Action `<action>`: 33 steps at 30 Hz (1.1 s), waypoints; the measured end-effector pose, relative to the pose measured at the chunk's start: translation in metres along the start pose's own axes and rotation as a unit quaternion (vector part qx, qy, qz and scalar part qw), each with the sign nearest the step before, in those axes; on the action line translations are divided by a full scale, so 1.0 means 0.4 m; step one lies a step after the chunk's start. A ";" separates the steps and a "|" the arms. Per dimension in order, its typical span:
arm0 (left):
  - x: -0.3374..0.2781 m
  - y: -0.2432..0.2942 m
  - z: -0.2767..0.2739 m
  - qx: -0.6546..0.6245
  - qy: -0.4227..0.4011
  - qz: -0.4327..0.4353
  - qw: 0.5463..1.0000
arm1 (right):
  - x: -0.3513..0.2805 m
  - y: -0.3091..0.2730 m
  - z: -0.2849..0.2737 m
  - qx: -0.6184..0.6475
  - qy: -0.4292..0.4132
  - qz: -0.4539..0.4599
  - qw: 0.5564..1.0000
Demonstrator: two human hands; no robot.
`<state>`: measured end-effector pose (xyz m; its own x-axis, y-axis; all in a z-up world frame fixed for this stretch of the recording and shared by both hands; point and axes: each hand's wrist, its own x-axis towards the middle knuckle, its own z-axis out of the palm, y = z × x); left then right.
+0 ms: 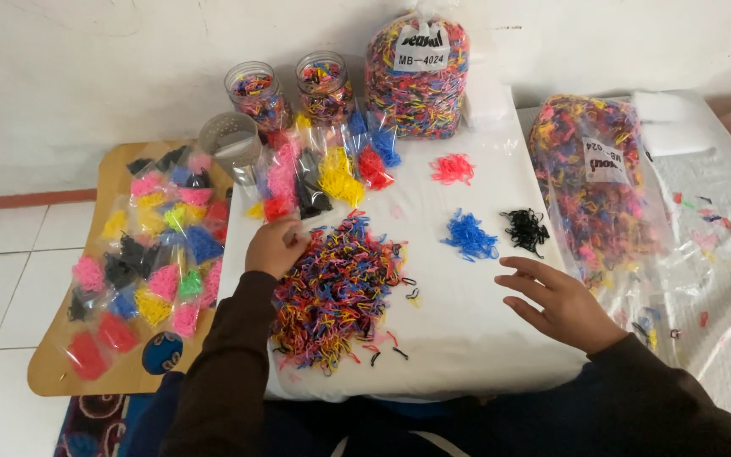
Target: The person sits at a table and sorts a large pile of mixed-color rubber bands by hand. They pick individual bands from the central pile and place them into separate color piles on the table.
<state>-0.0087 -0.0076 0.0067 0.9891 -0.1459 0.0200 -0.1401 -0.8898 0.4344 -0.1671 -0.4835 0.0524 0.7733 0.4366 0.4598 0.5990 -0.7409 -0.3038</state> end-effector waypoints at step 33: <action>-0.001 0.049 0.120 0.120 -0.133 0.170 0.969 | -0.003 0.002 0.001 -0.016 -0.020 -0.015 1.000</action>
<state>-0.0141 -0.0457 -0.0280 0.8414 -0.5266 -0.1213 -0.4941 -0.8406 0.2217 -0.1673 -0.4843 0.0514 0.7625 0.4789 0.4350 0.6162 -0.7425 -0.2627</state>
